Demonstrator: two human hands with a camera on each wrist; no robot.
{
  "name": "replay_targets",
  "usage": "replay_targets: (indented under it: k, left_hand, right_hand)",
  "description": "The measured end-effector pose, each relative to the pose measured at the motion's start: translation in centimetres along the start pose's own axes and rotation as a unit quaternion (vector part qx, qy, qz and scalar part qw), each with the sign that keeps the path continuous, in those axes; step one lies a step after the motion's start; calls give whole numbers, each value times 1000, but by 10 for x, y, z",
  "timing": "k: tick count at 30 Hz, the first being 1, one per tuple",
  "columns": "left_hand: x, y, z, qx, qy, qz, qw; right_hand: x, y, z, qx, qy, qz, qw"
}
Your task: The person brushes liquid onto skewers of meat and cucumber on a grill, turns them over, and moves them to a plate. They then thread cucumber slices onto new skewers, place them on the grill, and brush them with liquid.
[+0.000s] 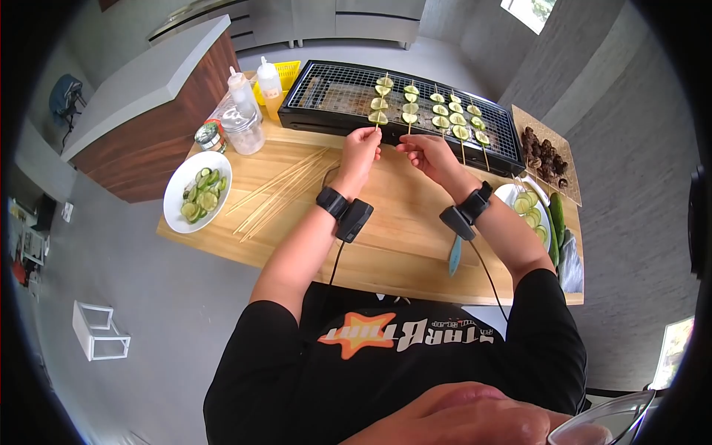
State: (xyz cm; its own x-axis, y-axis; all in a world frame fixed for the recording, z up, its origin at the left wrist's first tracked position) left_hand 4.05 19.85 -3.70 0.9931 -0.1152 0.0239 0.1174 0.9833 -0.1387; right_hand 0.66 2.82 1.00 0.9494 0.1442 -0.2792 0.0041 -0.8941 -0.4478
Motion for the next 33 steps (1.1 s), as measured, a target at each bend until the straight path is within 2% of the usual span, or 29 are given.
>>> replay_targets:
  k: [8, 13, 23, 30, 33]
  left_hand:
    - [-4, -4, 3, 61, -39, -8, 997]
    - [-7, -9, 5, 92, -49, -37, 994]
    - [-6, -13, 5, 128, -73, -31, 989]
    - [-1, -10, 7, 122, -148, 58, 980]
    - [-9, -7, 18, 64, -107, 50, 991]
  right_hand:
    - [3, 11, 9, 20, 53, -4, 998]
    - [7, 21, 11, 27, 62, 4, 998]
    - [-3, 15, 5, 18, 66, 2, 998]
    - [-9, 17, 2, 20, 28, 6, 999]
    - [-18, 13, 0, 14, -13, -14, 1000]
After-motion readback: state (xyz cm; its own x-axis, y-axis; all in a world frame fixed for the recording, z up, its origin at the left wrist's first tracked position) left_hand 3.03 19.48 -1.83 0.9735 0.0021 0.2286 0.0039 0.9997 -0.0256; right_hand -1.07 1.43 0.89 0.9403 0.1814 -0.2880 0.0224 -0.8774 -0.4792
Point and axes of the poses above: each hand's wrist, its own x-axis towards the middle knuckle, its own y-axis out of the back of the hand, z = x × y, the point moved 2 cm from there along x, towards the middle knuckle, and after that the axes turned 12 degrees about x, right-handed, at the moved point
